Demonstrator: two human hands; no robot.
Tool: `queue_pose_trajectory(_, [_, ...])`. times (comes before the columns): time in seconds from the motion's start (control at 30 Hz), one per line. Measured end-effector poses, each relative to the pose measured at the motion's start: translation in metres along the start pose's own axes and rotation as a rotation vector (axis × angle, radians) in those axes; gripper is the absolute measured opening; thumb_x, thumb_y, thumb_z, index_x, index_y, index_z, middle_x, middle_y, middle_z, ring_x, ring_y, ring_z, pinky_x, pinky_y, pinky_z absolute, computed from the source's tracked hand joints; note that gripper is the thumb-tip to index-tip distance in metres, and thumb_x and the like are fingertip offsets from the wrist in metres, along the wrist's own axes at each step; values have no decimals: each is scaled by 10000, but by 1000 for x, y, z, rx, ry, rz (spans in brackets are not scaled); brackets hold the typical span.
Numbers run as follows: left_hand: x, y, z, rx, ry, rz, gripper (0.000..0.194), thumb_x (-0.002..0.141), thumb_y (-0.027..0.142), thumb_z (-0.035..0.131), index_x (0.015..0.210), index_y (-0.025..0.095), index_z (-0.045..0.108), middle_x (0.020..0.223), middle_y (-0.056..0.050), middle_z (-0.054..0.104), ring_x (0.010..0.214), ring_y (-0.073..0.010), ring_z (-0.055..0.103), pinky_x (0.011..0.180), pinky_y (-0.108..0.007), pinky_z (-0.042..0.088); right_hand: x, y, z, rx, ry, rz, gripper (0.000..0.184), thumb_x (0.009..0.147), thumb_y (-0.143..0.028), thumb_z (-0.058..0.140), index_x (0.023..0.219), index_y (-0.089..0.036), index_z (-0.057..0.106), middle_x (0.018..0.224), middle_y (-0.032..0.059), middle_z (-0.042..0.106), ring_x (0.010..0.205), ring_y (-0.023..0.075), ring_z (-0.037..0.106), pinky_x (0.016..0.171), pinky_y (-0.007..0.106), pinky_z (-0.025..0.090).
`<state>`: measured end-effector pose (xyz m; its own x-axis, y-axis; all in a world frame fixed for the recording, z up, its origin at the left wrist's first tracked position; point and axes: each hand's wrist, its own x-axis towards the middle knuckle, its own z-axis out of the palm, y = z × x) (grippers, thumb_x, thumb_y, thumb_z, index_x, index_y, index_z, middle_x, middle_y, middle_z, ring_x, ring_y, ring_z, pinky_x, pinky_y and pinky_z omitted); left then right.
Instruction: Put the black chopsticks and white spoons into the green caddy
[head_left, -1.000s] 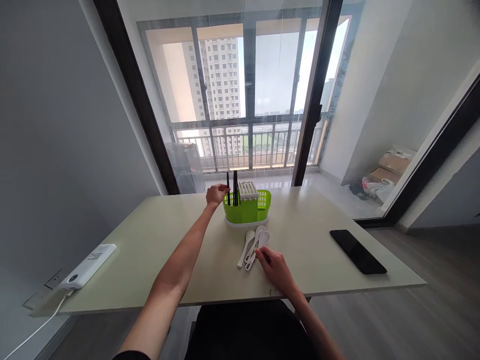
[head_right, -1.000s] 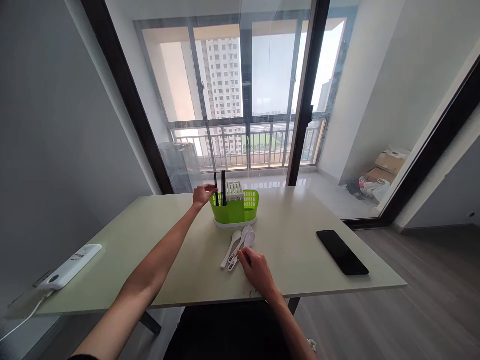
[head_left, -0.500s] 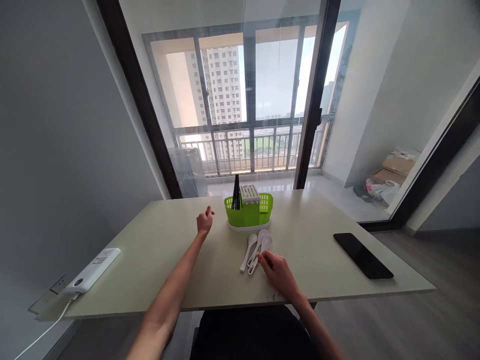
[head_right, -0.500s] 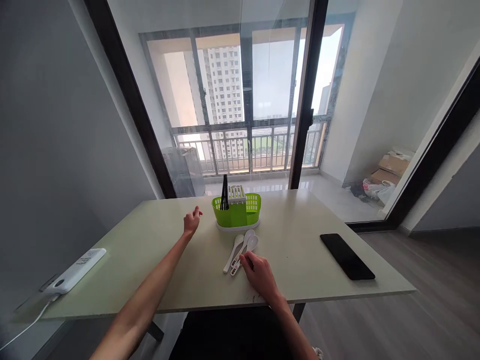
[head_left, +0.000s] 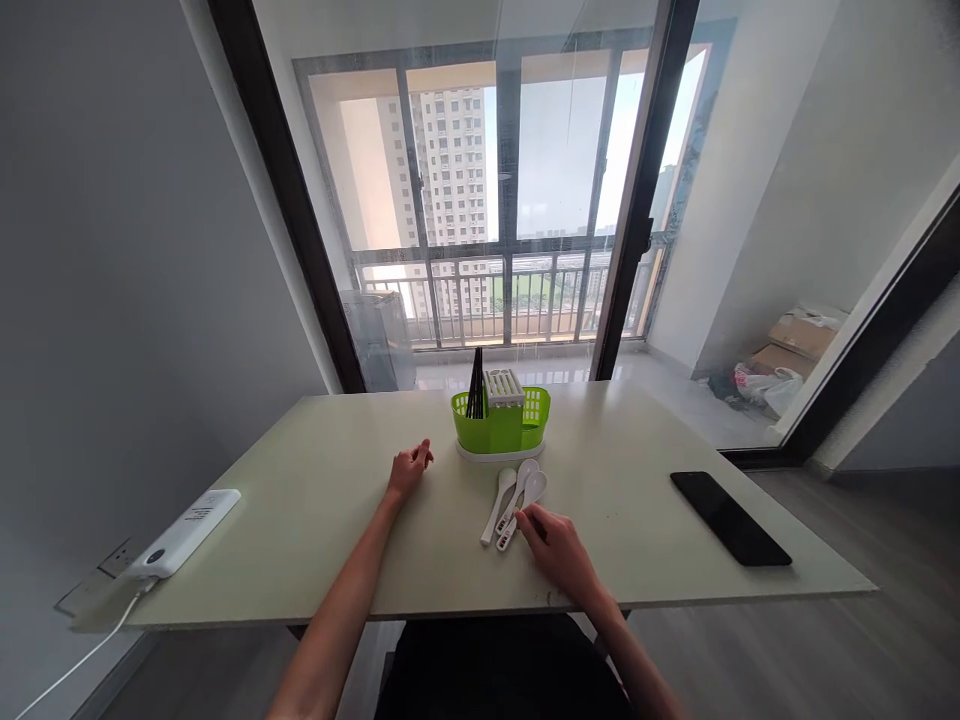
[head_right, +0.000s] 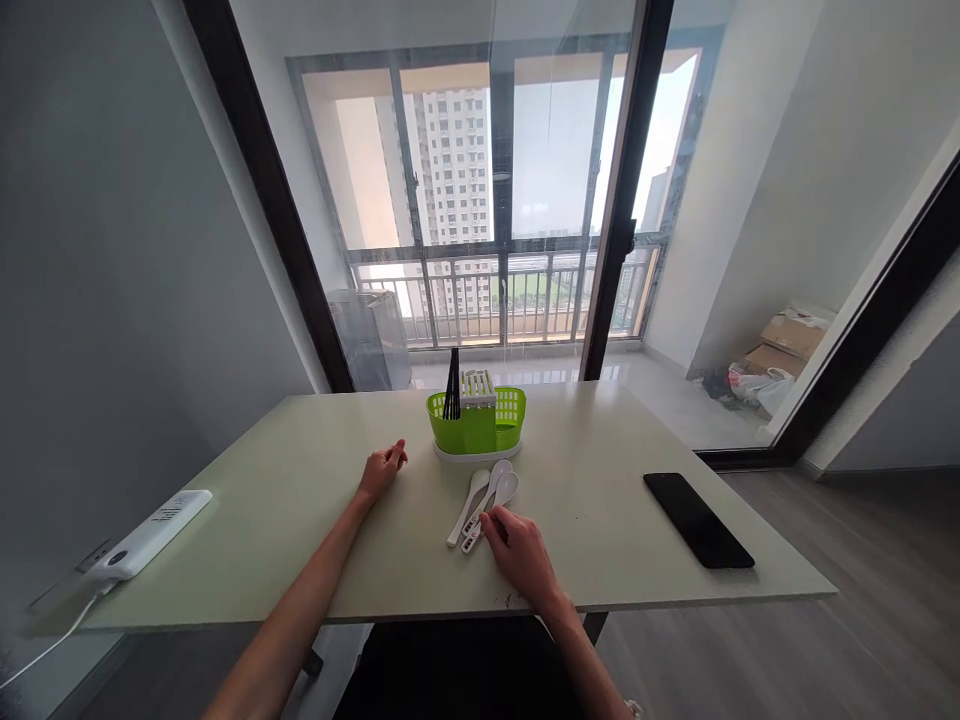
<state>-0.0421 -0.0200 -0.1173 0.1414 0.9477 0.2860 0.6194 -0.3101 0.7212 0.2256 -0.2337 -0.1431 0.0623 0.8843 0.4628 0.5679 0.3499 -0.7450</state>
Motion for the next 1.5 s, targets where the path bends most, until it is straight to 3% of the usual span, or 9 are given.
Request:
queue_pose_trajectory(0.37, [1, 1, 3, 14, -5, 21, 593, 942, 643, 363, 631, 218, 637, 537, 22, 560, 535, -149, 522, 638, -266, 417, 0, 0, -2, -29, -23, 9, 455, 1047, -517, 419, 699, -233, 489, 604, -37, 531, 552, 138, 445, 589, 256, 321])
queue_pose_trajectory(0.83, [-2, 7, 4, 125, -33, 43, 606, 960, 619, 316, 655, 219, 654, 551, 15, 578, 546, -159, 535, 646, -268, 420, 0, 4, -2, -80, 9, 32, 468, 1050, -523, 400, 725, -232, 570, 605, -6, 603, 540, 151, 493, 581, 262, 328])
queue_pose_trajectory(1.03, [-11, 14, 12, 237, -66, 48, 534, 938, 593, 409, 663, 232, 689, 592, -13, 628, 618, -193, 589, 656, -283, 392, 0, 5, -2, -89, -6, 27, 500, 1043, -561, 380, 715, -236, 571, 608, 7, 621, 535, 158, 512, 569, 264, 323])
queue_pose_trajectory(1.3, [-36, 38, 30, 276, -157, 92, 425, 955, 530, 468, 751, 247, 712, 744, -38, 736, 701, -212, 654, 697, -300, 407, -1, 5, -2, -93, -14, 18, 506, 1041, -574, 372, 718, -233, 560, 609, 1, 617, 543, 156, 511, 579, 261, 321])
queue_pose_trajectory(1.5, [-41, 69, 57, 187, -283, 159, 305, 936, 499, 521, 995, 247, 681, 827, -36, 765, 758, -209, 692, 700, -300, 449, 0, 3, -2, -96, -15, 18, 504, 1044, -563, 385, 725, -229, 586, 625, 8, 646, 543, 154, 523, 577, 266, 331])
